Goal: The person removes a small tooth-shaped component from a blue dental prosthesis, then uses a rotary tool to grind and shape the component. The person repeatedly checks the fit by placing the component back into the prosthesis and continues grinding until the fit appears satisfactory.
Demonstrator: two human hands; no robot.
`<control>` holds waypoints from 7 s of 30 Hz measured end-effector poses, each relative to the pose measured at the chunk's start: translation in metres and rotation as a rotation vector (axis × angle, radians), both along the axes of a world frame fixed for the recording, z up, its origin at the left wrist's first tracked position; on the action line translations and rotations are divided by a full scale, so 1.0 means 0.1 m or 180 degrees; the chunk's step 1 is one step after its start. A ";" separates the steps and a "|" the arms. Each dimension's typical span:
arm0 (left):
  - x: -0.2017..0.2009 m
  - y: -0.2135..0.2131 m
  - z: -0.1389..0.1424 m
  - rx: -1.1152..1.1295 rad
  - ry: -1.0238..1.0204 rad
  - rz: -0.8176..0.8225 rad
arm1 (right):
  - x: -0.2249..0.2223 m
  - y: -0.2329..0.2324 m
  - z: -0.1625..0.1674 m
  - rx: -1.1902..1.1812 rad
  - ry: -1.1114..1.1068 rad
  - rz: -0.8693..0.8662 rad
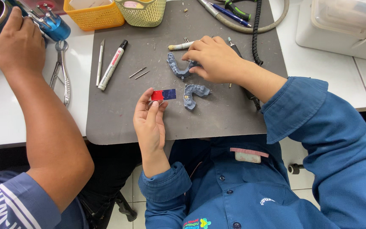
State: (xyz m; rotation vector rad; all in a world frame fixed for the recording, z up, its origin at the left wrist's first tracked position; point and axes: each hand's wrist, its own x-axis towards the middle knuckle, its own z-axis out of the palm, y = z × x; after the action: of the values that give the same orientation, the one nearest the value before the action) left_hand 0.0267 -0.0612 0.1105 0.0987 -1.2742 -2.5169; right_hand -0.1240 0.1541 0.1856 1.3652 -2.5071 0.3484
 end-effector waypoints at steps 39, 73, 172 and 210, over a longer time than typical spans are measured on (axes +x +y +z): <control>-0.02 0.11 0.01 -0.1059 -0.0022 -0.0077 | 0.20 0.26 0.07 -0.2727 -0.4963 0.0053; -0.03 0.09 0.04 -0.0489 0.0092 -0.0197 | 0.49 0.14 0.05 -0.2399 -0.3935 -0.0344; 0.19 0.88 0.02 -0.0304 0.0736 -0.0053 | 1.11 0.47 -0.36 -0.2833 -0.2739 0.0790; 0.27 0.78 -0.17 -0.0227 0.0787 -0.0412 | 1.19 0.47 -0.43 -0.2386 -0.2284 0.1004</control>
State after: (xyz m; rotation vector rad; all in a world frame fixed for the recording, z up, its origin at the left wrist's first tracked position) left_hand 0.0537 0.0165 0.0938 -0.3111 -1.3025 -2.4900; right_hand -0.0045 0.2007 0.1430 1.4256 -2.1546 1.8970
